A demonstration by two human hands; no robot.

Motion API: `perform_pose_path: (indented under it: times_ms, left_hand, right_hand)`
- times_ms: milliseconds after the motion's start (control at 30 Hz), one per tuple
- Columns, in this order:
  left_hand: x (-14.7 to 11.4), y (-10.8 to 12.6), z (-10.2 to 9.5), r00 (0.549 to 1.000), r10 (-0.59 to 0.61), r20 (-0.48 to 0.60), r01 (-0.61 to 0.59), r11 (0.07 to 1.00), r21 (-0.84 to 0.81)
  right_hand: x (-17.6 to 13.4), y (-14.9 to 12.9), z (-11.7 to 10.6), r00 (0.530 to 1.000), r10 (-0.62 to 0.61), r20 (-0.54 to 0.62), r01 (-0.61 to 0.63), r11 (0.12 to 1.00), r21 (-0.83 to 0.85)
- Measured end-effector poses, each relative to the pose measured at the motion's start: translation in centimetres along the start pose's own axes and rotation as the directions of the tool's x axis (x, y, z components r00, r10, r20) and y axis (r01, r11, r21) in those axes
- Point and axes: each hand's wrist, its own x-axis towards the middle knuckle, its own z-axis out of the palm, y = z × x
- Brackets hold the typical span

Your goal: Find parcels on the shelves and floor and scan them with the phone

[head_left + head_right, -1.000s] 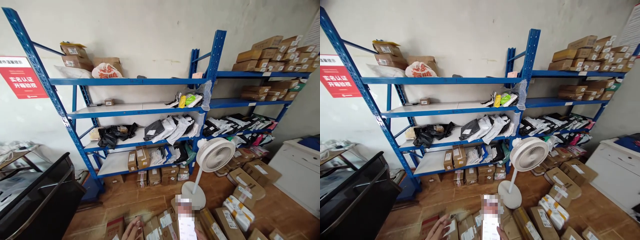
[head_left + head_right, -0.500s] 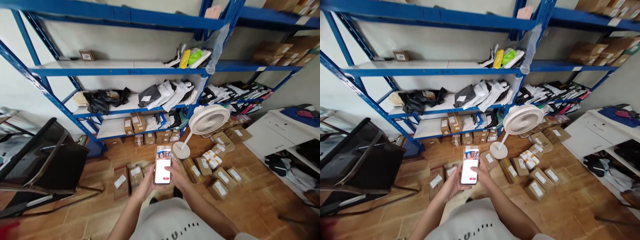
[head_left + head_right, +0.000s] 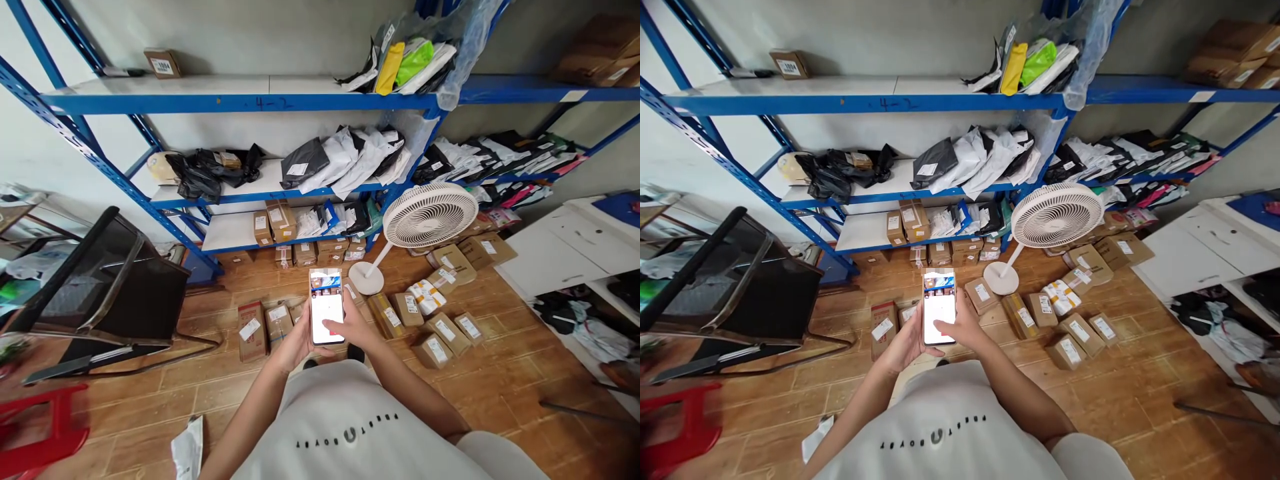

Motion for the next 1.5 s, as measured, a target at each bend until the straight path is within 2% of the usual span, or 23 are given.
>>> perform_pose_path:
  times_ms: [100, 267, 500, 667, 833, 1000, 1133, 1333, 1500]
  left_hand:
    - [0.0, -0.3, -0.1, 1.000, 0.019, -0.003, -0.019, 1.000, 0.024]
    - [0.1, -1.0, 0.5, 0.998, 0.038, -0.043, -0.036, 0.999, 0.039]
    - [-0.1, -1.3, 0.9, 0.999, 0.018, -0.035, -0.016, 0.997, 0.071]
    - [-0.4, -1.4, 1.0, 0.999, -0.019, -0.034, 0.022, 0.995, 0.099]
    - [-1.0, -1.8, 1.0, 0.999, -0.026, -0.041, 0.028, 0.998, 0.047]
    - [-1.5, -1.7, 1.1, 0.996, 0.035, -0.087, -0.029, 0.998, 0.062]
    - [-1.9, -1.7, 0.9, 0.995, 0.068, -0.074, -0.063, 0.995, 0.071]
    - [-2.0, -2.1, 0.9, 0.984, 0.152, -0.090, -0.151, 0.988, 0.022]
    - [-2.3, -2.2, 1.1, 0.986, 0.152, -0.072, -0.151, 0.988, 0.017]
  right_hand:
    - [-0.2, -0.1, 0.5, 1.000, -0.003, -0.024, 0.003, 1.000, -0.018]
    - [-0.5, 0.0, 1.6, 0.992, 0.087, -0.091, -0.079, 0.993, 0.092]
    - [-1.2, 0.3, 2.0, 0.981, 0.074, -0.178, -0.067, 0.997, 0.047]
    - [-1.8, 0.2, 1.7, 0.991, 0.078, -0.109, -0.063, 0.988, 0.140]
    - [-2.7, 0.5, 1.3, 0.987, 0.158, -0.029, -0.148, 0.965, 0.215]
    - [-3.1, 1.3, 1.0, 0.988, 0.153, 0.006, -0.152, 0.972, 0.179]
    - [-3.4, 1.5, 1.0, 0.987, 0.154, 0.046, -0.160, 0.967, 0.196]
    - [-3.7, 1.1, 1.2, 0.988, 0.127, 0.087, -0.144, 0.963, 0.230]
    - [-4.1, 0.2, 1.1, 0.980, 0.151, 0.130, -0.175, 0.966, 0.192]
